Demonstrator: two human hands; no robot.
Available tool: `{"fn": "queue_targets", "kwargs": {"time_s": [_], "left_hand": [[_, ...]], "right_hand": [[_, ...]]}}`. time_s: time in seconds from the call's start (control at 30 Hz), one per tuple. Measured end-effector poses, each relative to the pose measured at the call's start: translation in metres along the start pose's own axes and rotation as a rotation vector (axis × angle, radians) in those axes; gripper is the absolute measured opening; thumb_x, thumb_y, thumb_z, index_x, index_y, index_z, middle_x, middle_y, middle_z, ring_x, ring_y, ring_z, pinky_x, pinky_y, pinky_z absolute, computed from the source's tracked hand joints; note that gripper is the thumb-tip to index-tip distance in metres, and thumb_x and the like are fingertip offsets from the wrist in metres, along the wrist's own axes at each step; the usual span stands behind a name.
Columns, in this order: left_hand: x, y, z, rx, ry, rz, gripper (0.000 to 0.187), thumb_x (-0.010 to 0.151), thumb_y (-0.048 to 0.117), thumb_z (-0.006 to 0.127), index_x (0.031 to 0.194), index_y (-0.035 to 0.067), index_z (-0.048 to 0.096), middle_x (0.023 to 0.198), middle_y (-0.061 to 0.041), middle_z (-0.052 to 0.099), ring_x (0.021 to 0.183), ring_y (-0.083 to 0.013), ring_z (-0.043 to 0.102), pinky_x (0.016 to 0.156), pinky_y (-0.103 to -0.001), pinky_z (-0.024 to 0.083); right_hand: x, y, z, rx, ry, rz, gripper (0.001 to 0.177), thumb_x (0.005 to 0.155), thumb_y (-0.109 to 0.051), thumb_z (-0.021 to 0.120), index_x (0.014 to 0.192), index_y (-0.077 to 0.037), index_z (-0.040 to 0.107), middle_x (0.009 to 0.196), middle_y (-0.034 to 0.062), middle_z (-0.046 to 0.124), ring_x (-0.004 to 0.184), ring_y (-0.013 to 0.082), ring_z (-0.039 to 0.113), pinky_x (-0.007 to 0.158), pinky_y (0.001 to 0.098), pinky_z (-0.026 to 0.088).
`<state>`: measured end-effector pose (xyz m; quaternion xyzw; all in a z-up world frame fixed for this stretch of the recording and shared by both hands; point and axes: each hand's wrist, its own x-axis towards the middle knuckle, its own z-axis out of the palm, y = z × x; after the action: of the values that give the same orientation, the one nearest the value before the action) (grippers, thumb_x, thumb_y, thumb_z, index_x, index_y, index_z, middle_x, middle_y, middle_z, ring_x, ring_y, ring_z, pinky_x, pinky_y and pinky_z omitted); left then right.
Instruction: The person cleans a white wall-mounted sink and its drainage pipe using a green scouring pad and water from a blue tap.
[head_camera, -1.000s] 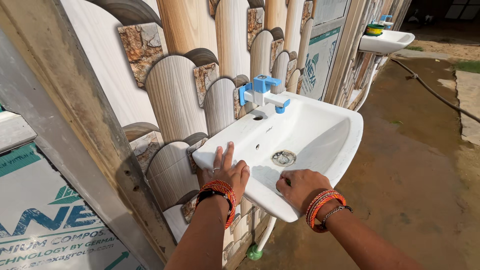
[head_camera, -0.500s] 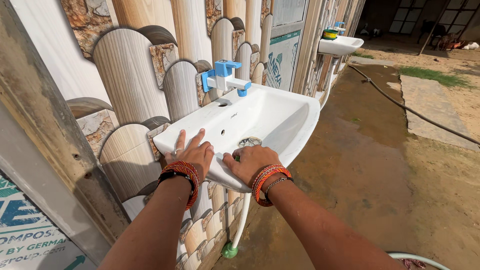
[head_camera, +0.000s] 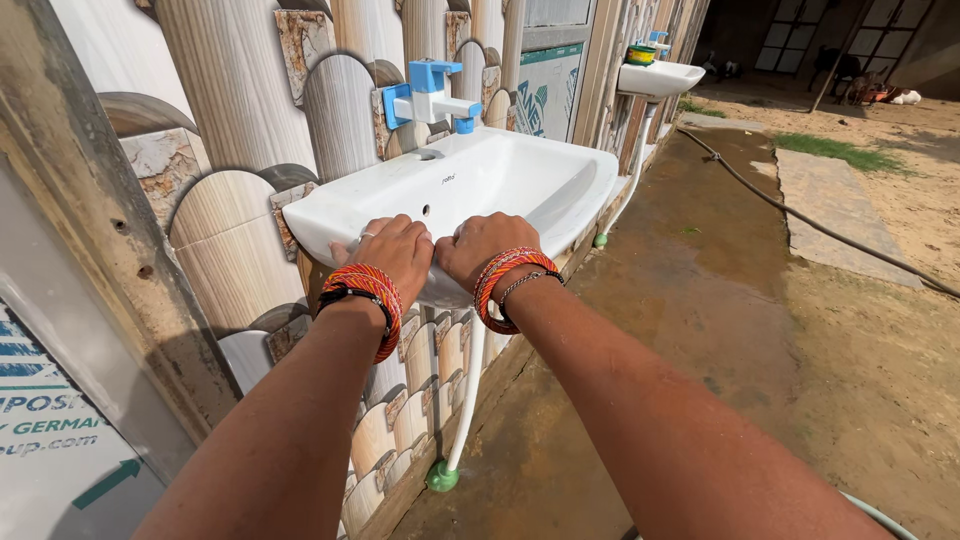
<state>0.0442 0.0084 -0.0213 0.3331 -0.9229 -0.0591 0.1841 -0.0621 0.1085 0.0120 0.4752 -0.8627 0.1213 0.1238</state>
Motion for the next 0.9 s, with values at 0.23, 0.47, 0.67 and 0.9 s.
{"fn": "queue_targets", "kwargs": {"time_s": [0.23, 0.47, 0.67, 0.9], "left_hand": [[0.000, 0.003, 0.006, -0.034, 0.375, 0.184, 0.042, 0.102, 0.024, 0.031, 0.100, 0.013, 0.072, 0.104, -0.004, 0.069, 0.108, -0.0211, 0.062, 0.118, -0.058, 0.024], [0.019, -0.012, 0.023, -0.164, 0.557, 0.358, 0.045, 0.100, 0.025, 0.034, 0.084, 0.006, 0.071, 0.095, -0.012, 0.073, 0.098, -0.0281, 0.065, 0.096, -0.043, 0.041], [0.036, -0.021, 0.037, -0.161, 0.658, 0.424, 0.047, 0.102, 0.026, 0.032, 0.087, 0.005, 0.071, 0.102, -0.015, 0.073, 0.100, -0.0340, 0.065, 0.097, -0.047, 0.042], [0.051, -0.048, 0.016, -0.215, 0.514, 0.470, 0.052, 0.106, 0.038, 0.028, 0.104, 0.006, 0.068, 0.110, -0.020, 0.071, 0.105, -0.0383, 0.063, 0.097, -0.050, 0.046]], "right_hand": [[0.012, 0.003, 0.001, 0.030, -0.007, 0.052, 0.055, 0.092, -0.051, 0.047, 0.094, -0.007, 0.081, 0.094, 0.0208, 0.076, 0.093, 0.0356, 0.073, 0.091, 0.0430, 0.056], [0.026, 0.020, 0.017, -0.222, 0.066, -0.189, 0.043, 0.100, -0.037, 0.038, 0.104, -0.018, 0.077, 0.111, 0.0161, 0.073, 0.101, 0.0362, 0.071, 0.092, 0.0498, 0.054], [0.009, 0.009, 0.012, -0.436, 0.206, -0.300, 0.029, 0.094, -0.023, 0.051, 0.115, -0.022, 0.071, 0.116, 0.0142, 0.069, 0.108, 0.0377, 0.068, 0.087, 0.0520, 0.057], [-0.079, 0.000, 0.080, -0.099, 1.155, -0.579, 0.046, 0.081, -0.014, 0.060, 0.126, -0.005, 0.063, 0.122, 0.0115, 0.064, 0.121, 0.0330, 0.058, 0.105, 0.0486, 0.047]]}}
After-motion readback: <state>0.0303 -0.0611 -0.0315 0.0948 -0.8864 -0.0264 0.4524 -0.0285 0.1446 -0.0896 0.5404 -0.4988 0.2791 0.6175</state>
